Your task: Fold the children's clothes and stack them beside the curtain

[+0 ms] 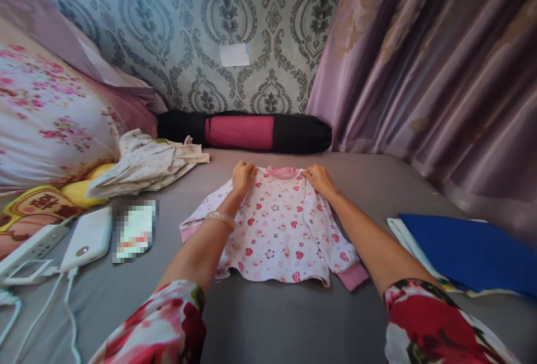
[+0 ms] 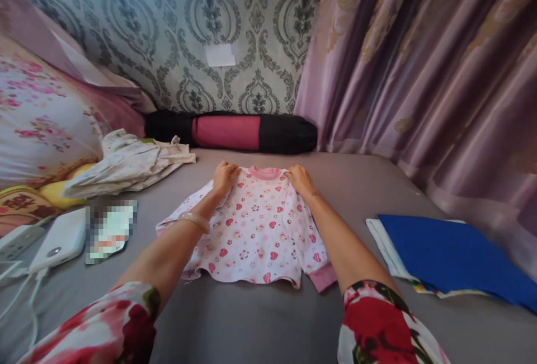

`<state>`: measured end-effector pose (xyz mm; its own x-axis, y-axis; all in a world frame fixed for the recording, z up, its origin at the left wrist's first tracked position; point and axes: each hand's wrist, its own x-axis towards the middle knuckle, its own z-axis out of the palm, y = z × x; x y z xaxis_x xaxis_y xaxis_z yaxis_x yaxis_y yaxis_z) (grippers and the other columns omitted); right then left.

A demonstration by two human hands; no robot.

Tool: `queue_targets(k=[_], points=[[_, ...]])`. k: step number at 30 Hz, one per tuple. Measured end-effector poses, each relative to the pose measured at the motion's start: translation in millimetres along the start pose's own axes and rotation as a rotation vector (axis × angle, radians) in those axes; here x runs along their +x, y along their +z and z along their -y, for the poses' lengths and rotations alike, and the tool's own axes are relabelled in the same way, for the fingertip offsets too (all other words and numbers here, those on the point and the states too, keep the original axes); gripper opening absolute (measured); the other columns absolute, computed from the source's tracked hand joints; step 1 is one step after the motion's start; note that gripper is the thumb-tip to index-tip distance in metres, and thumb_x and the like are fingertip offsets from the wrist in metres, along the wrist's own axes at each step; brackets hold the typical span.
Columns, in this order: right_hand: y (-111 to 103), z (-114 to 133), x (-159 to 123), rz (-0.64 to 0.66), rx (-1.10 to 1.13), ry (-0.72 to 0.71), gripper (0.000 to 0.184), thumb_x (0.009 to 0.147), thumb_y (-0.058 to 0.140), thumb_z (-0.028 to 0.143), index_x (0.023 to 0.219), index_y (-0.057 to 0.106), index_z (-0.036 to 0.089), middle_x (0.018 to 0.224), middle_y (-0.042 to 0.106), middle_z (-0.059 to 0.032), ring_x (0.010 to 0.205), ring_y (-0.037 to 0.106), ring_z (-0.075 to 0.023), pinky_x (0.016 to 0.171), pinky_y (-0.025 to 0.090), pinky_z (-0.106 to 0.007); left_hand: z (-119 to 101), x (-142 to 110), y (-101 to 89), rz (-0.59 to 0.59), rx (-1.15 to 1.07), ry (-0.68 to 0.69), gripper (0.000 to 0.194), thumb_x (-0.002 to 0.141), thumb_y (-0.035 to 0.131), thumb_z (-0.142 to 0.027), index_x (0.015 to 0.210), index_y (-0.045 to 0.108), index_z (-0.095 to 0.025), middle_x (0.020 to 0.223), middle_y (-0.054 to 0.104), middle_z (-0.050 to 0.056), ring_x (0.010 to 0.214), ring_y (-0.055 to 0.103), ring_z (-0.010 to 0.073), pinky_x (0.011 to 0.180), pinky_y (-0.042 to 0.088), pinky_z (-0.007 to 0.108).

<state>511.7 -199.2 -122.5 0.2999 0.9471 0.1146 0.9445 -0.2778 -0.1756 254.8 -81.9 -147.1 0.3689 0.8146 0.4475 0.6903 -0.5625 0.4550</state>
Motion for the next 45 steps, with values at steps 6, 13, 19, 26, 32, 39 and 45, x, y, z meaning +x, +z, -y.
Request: queue_targets(k=[6,13,19,26,32,39,45], points=[[12.6,-4.0,21.5,0.050,0.008,-0.006,0.032,0.097,0.044,0.035,0.106,0.070,0.018,0.114,0.066,-0.0116,0.105,0.059,-0.0211,0.084,0.040,-0.025,14.5,13.3,17.9,0.028,0.038,0.009,0.029,0.090,0.048,-0.033,0.094,0.073,-0.020,0.091,0.058,0.009,0.092,0.054,0.0231,0.084,0.042,0.034],[20.3,-13.1,39.4,0.083,-0.019,-0.001,0.031,0.096,0.046,0.037,0.101,0.070,0.017,0.112,0.067,-0.0115,0.102,0.061,-0.0206,0.079,0.041,-0.024,20.7,29.3,38.6,0.063,0.038,-0.009,0.028,0.089,0.049,-0.033,0.096,0.073,-0.020,0.091,0.058,0.010,0.092,0.054,0.0245,0.084,0.041,0.036],[22.8,-17.7,52.8,0.072,-0.017,-0.012,0.032,0.097,0.044,0.037,0.102,0.070,0.017,0.113,0.066,-0.0116,0.106,0.059,-0.0212,0.081,0.040,-0.025,20.2,45.3,42.4,0.067,0.049,-0.020,0.027,0.088,0.051,-0.033,0.096,0.073,-0.020,0.092,0.058,0.010,0.094,0.054,0.0251,0.086,0.041,0.036],[31.2,-16.8,55.6,0.078,0.001,0.018,0.033,0.097,0.043,0.037,0.103,0.069,0.017,0.115,0.064,-0.0134,0.107,0.058,-0.0229,0.083,0.041,-0.027,21.8,50.7,44.9,0.159,0.150,-0.007,0.025,0.089,0.051,-0.030,0.095,0.072,-0.019,0.096,0.061,0.012,0.098,0.056,0.0271,0.085,0.040,0.036],[24.5,-4.5,44.8,-0.024,0.007,0.032,0.029,0.096,0.046,0.031,0.113,0.064,0.017,0.119,0.060,-0.0138,0.110,0.055,-0.0252,0.088,0.040,-0.032,-2.7,43.6,41.6,0.150,0.296,0.072,0.025,0.089,0.049,-0.022,0.108,0.064,-0.017,0.114,0.060,0.016,0.108,0.054,0.0312,0.090,0.038,0.043],[33.7,34.5,11.6,-0.079,-0.042,-0.180,0.034,0.097,0.033,0.017,0.118,0.060,0.012,0.121,0.059,-0.0165,0.114,0.052,-0.0261,0.098,0.035,-0.038,-34.6,19.9,53.6,0.311,0.198,0.390,0.031,0.097,0.036,-0.028,0.103,0.064,-0.017,0.112,0.063,0.013,0.105,0.058,0.0239,0.093,0.043,0.038],[53.3,40.9,13.1,-0.032,-0.020,-0.158,0.054,0.100,0.030,0.039,0.143,0.040,0.007,0.152,0.034,-0.0172,0.139,0.030,-0.0289,0.113,0.020,-0.041,-30.2,9.9,74.1,0.407,0.198,0.242,0.051,0.099,0.027,-0.038,0.141,0.041,-0.014,0.152,0.036,0.015,0.142,0.028,0.0262,0.115,0.024,0.048]])
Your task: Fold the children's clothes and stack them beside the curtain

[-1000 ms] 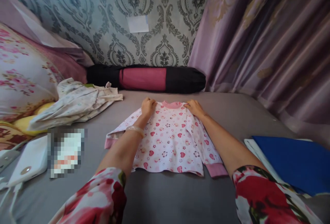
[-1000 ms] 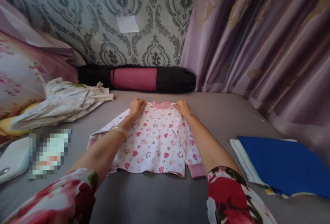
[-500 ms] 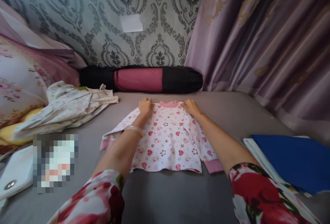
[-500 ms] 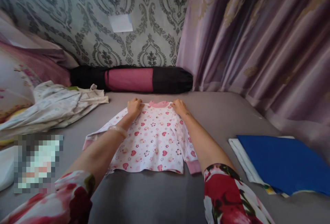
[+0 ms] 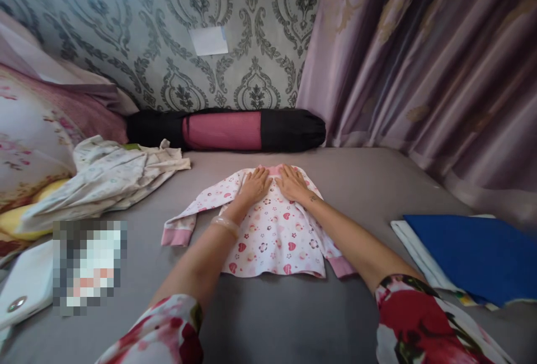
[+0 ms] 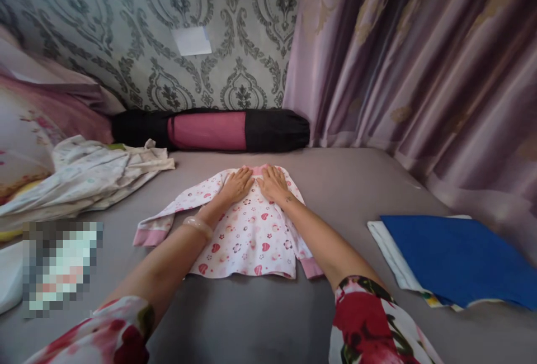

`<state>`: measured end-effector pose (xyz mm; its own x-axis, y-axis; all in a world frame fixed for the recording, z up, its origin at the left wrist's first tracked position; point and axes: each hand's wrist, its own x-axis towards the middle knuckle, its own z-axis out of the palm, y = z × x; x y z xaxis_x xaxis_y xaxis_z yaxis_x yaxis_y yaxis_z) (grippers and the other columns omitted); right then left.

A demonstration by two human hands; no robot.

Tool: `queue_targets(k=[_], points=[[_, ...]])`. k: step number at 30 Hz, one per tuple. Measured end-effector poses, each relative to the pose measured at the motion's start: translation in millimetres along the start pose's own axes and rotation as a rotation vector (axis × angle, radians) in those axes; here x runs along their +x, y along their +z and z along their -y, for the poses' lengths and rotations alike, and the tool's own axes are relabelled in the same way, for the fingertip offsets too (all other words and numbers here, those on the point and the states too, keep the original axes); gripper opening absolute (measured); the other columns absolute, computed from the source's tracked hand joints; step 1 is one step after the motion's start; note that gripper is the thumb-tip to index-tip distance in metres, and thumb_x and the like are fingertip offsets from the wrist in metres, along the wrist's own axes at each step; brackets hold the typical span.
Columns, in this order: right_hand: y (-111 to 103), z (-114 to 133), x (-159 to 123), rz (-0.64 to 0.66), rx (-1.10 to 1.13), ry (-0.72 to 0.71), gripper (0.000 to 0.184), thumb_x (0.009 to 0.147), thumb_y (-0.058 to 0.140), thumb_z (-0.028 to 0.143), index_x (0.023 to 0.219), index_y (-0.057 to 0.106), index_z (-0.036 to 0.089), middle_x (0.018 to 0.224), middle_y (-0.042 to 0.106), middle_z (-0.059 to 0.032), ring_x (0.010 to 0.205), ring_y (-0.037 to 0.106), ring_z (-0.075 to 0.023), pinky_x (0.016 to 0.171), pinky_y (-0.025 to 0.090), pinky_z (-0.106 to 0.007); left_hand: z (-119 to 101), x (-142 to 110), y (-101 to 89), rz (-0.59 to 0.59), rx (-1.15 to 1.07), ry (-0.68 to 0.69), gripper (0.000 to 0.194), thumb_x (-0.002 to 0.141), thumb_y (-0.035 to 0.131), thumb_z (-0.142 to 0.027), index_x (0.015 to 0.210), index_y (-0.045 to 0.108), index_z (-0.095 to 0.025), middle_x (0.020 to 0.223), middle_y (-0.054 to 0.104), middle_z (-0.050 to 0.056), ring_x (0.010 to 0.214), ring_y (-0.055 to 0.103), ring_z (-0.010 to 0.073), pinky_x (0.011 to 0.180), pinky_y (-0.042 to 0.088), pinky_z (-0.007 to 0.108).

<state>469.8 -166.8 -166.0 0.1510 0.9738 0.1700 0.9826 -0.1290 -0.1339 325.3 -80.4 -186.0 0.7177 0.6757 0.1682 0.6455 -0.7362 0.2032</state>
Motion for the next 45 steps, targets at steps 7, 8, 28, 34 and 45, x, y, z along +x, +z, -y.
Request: queue_targets(k=[7,8,28,34,45], points=[[9.4,-8.9,1.9,0.073,0.002,0.040,0.062,0.099,0.026,0.049,0.149,0.034,0.012,0.157,0.024,-0.0136,0.144,0.020,-0.0322,0.116,0.012,-0.047,-17.7,3.5,-1.2,0.070,-0.028,-0.184,0.061,0.097,0.019,-0.048,0.148,0.032,-0.017,0.158,0.024,0.012,0.146,0.018,0.0291,0.115,0.010,0.062],[9.8,-8.6,2.2,0.072,0.012,0.043,0.061,0.099,0.027,0.048,0.149,0.034,0.013,0.158,0.024,-0.0133,0.144,0.019,-0.0317,0.116,0.012,-0.047,-21.4,4.4,-0.8,0.063,-0.034,-0.214,0.061,0.097,0.019,-0.048,0.148,0.033,-0.017,0.158,0.024,0.012,0.146,0.018,0.0298,0.114,0.010,0.063],[-61.7,-87.1,-96.8,0.238,0.888,0.740,0.020,0.092,0.058,0.023,0.075,0.062,0.013,0.075,0.071,-0.0071,0.049,0.056,-0.0060,0.044,0.042,-0.014,-43.1,3.5,5.1,-0.180,-0.078,0.204,0.030,0.092,0.043,-0.026,0.116,0.057,-0.016,0.124,0.060,0.015,0.117,0.053,0.0284,0.098,0.041,0.046],[-76.0,-79.9,-130.7,0.401,0.735,0.630,0.029,0.082,0.069,0.038,0.065,0.065,0.015,0.050,0.061,-0.0015,0.042,0.051,-0.0068,0.041,0.037,-0.016,-69.6,21.2,15.0,-0.131,-0.240,0.345,0.024,0.090,0.044,-0.022,0.106,0.061,-0.017,0.111,0.066,0.011,0.105,0.061,0.0217,0.096,0.047,0.036],[-90.4,-86.3,-144.1,0.553,0.853,0.419,0.023,0.063,0.074,0.035,0.078,0.071,0.017,0.072,0.070,-0.0027,0.068,0.063,-0.0166,0.057,0.047,-0.023,-81.1,22.6,21.5,-0.077,-0.192,0.218,0.044,0.094,0.042,-0.035,0.133,0.052,-0.018,0.138,0.055,0.009,0.129,0.048,0.0199,0.113,0.034,0.035]])
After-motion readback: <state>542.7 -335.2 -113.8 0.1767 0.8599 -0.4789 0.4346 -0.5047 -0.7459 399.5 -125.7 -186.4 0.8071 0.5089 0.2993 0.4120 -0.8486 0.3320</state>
